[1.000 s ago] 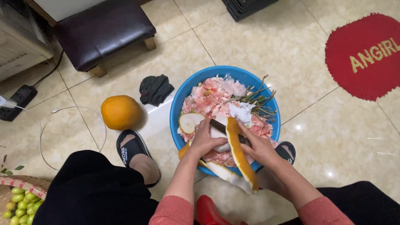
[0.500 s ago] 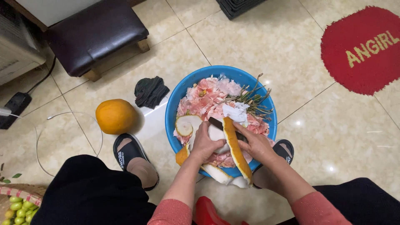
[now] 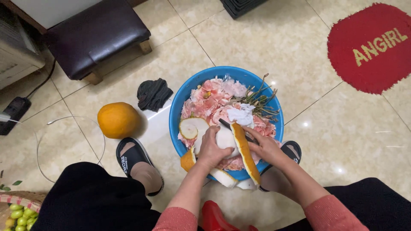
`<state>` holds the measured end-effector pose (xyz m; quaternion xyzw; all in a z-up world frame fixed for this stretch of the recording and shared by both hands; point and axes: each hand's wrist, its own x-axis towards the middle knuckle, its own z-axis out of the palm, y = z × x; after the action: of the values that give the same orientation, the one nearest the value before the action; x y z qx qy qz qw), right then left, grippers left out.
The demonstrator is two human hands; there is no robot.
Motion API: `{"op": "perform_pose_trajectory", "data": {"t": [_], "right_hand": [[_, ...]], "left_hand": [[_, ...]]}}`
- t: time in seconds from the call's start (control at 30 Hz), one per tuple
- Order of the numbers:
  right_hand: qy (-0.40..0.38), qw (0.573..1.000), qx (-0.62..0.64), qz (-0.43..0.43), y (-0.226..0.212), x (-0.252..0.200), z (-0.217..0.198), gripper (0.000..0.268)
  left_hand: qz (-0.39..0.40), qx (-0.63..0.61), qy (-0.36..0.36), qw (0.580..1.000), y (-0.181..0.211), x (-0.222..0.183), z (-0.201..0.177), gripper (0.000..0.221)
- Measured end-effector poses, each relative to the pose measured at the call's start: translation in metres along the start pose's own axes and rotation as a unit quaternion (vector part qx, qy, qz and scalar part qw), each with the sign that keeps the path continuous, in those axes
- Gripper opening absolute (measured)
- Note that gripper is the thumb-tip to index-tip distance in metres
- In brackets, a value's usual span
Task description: Peeling a pomelo using a knife and hands
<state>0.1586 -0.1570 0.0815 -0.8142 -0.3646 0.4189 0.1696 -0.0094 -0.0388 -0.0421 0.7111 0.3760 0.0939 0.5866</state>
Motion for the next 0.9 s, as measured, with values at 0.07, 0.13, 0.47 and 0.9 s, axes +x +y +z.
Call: {"op": "perform_pose_trajectory", "data": {"t": [0.07, 0.13, 0.47, 0.9], "right_hand": [[0.007, 1.0, -0.008, 0.025, 0.027, -0.006, 0.003, 0.063], [0.01, 0.999, -0.014, 0.048, 0.04, -0.009, 0.007, 0.062], [0.014, 0.943, 0.33, 0.036, 0.063, 0.025, 0.035, 0.053], [0.023, 0.994, -0.033, -0.106, 0.011, 0.038, 0.031, 0.087]], "left_hand": [[0.006, -0.003, 0.001, 1.0, -0.003, 0.001, 0.001, 0.092], [0.008, -0.004, 0.003, 1.0, -0.006, 0.002, 0.002, 0.094], [0.051, 0.035, 0.032, 0.998, -0.009, -0.008, 0.01, 0.096], [-0.069, -0.037, 0.007, 0.997, 0.016, 0.003, -0.073, 0.109]]}}
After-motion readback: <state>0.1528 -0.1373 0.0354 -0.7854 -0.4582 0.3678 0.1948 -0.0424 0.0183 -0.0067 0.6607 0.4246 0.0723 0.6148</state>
